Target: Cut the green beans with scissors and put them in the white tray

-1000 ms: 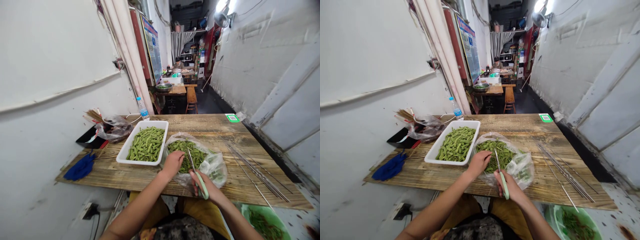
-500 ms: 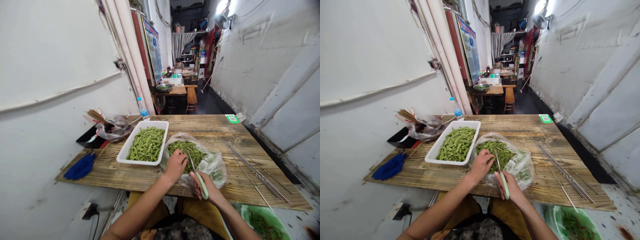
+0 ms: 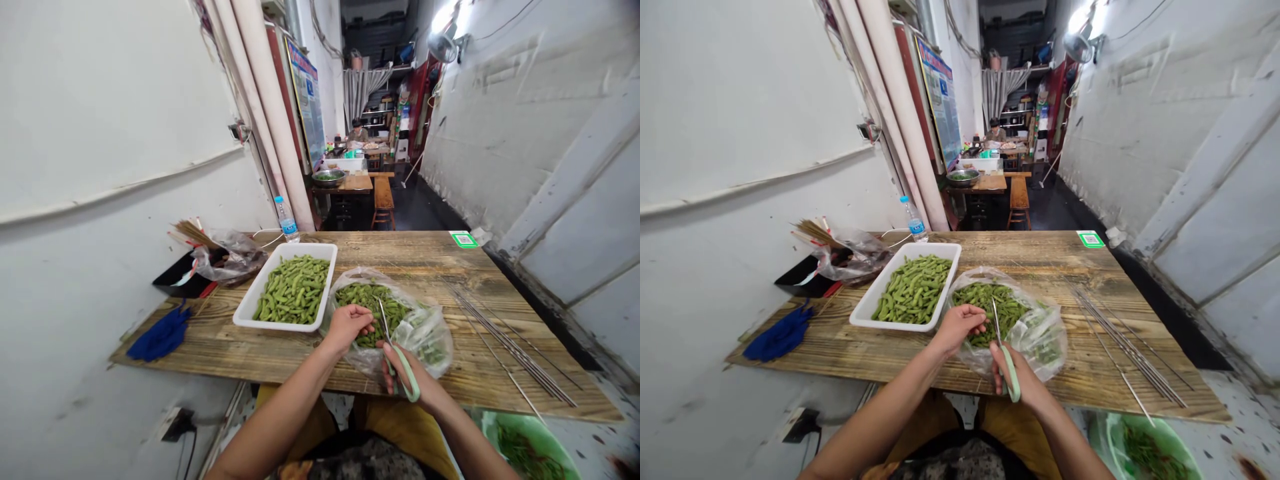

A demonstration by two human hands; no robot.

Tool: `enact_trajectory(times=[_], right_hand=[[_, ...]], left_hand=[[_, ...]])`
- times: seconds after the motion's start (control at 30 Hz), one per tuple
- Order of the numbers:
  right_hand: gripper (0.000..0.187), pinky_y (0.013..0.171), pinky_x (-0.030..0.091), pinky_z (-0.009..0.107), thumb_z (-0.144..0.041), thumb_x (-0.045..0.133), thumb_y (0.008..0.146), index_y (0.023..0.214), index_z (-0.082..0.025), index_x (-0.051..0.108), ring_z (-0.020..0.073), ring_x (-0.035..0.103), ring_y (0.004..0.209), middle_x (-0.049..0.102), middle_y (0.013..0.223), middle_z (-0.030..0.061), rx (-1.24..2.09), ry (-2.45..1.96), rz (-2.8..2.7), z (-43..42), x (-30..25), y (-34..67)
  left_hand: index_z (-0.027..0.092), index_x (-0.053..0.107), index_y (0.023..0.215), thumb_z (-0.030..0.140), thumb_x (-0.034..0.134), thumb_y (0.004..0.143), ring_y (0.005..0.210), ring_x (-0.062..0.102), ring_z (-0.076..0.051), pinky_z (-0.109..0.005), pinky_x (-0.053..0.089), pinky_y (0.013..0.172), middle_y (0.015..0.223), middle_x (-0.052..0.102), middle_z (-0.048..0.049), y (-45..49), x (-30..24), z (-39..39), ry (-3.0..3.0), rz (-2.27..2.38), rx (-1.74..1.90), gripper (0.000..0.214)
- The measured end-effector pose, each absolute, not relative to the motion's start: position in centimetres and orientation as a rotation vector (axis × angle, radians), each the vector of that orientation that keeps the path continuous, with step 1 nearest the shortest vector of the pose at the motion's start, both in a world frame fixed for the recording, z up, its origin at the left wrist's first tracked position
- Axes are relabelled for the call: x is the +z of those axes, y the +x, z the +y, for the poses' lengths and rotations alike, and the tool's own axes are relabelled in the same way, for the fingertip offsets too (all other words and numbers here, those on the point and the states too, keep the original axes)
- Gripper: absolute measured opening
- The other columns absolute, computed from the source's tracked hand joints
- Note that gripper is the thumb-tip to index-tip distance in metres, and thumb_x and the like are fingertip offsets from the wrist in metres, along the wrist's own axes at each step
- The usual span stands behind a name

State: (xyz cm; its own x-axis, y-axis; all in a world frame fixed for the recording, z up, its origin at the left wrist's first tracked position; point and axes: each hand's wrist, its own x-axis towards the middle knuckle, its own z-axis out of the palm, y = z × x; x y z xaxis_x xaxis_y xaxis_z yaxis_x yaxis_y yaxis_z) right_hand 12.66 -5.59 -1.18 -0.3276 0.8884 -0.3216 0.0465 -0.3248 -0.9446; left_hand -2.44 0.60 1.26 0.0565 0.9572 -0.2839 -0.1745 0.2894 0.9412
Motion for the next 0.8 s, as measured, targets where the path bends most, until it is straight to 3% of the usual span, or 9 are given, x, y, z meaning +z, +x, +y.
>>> enact_trajectory(times=[0.27,0.4,0.57,0.63,0.7,0.8], right_hand=[[0.046,0.039,0.042,0.023,-0.067,0.047,0.077,0.074,-0.021,0.045,0.0082,0.046,0.04,0.049,0.059,-0.006,1.797,-1.234,-1.183,-5.6,-2.1,12.6],[0.043,0.031,0.036,0.021,-0.063,0.052,0.077,0.073,-0.021,0.046,0.0065,0.04,0.033,0.045,0.053,-0.008,1.776,-1.227,-1.191,-5.5,-2.8,12.8],[0.042,0.029,0.033,0.019,-0.061,0.055,0.075,0.079,-0.02,0.047,0.0059,0.037,0.031,0.043,0.05,-0.0098,1.763,-1.236,-1.135,-5.4,-2.2,12.9],[0.044,0.034,0.037,0.02,-0.063,0.054,0.075,0.081,-0.02,0.047,0.0067,0.043,0.035,0.047,0.053,-0.0084,1.76,-1.234,-1.07,-5.4,-1.6,13.1],[0.048,0.039,0.04,0.021,-0.067,0.053,0.073,0.08,-0.02,0.048,0.008,0.048,0.04,0.05,0.057,-0.0064,1.783,-1.251,-1.024,-5.4,-1.2,13.2],[0.049,0.043,0.042,0.024,-0.069,0.053,0.071,0.077,-0.021,0.047,0.0094,0.049,0.043,0.051,0.059,-0.005,1.813,-1.261,-1.017,-5.4,-1.3,13.3]], left_hand=[[0.012,0.06,0.068,0.018,0.069,0.064,0.051,0.061,-0.009,-0.018,0.044,0.048,0.06,0.067,-0.003,-2.2,1.5,0.3,0.822,1.175,1.061,0.013],[0.011,0.059,0.068,0.021,0.07,0.063,0.051,0.06,-0.01,-0.019,0.044,0.048,0.06,0.066,-0.004,-2.0,1.3,0.2,0.826,1.168,1.047,0.015],[0.012,0.06,0.078,0.025,0.064,0.069,0.058,0.062,-0.013,-0.025,0.049,0.057,0.064,0.066,-0.0038,-4.9,1.8,1.1,1.066,1.372,1.215,0.017],[0.014,0.061,0.087,0.025,0.059,0.074,0.069,0.063,-0.017,-0.031,0.05,0.069,0.074,0.067,-0.0052,-7.2,2.9,1.5,1.331,1.65,1.396,0.017],[0.017,0.063,0.096,0.022,0.056,0.077,0.093,0.061,-0.022,-0.038,0.045,0.085,0.096,0.066,-0.0101,-9.1,4.2,1.6,1.631,1.995,1.477,0.021],[0.02,0.063,0.105,0.021,0.055,0.079,0.116,0.046,-0.03,-0.046,0.033,0.095,0.12,0.056,-0.0131,-9.4,5.4,1.0,2.017,2.3,1.298,0.028]])
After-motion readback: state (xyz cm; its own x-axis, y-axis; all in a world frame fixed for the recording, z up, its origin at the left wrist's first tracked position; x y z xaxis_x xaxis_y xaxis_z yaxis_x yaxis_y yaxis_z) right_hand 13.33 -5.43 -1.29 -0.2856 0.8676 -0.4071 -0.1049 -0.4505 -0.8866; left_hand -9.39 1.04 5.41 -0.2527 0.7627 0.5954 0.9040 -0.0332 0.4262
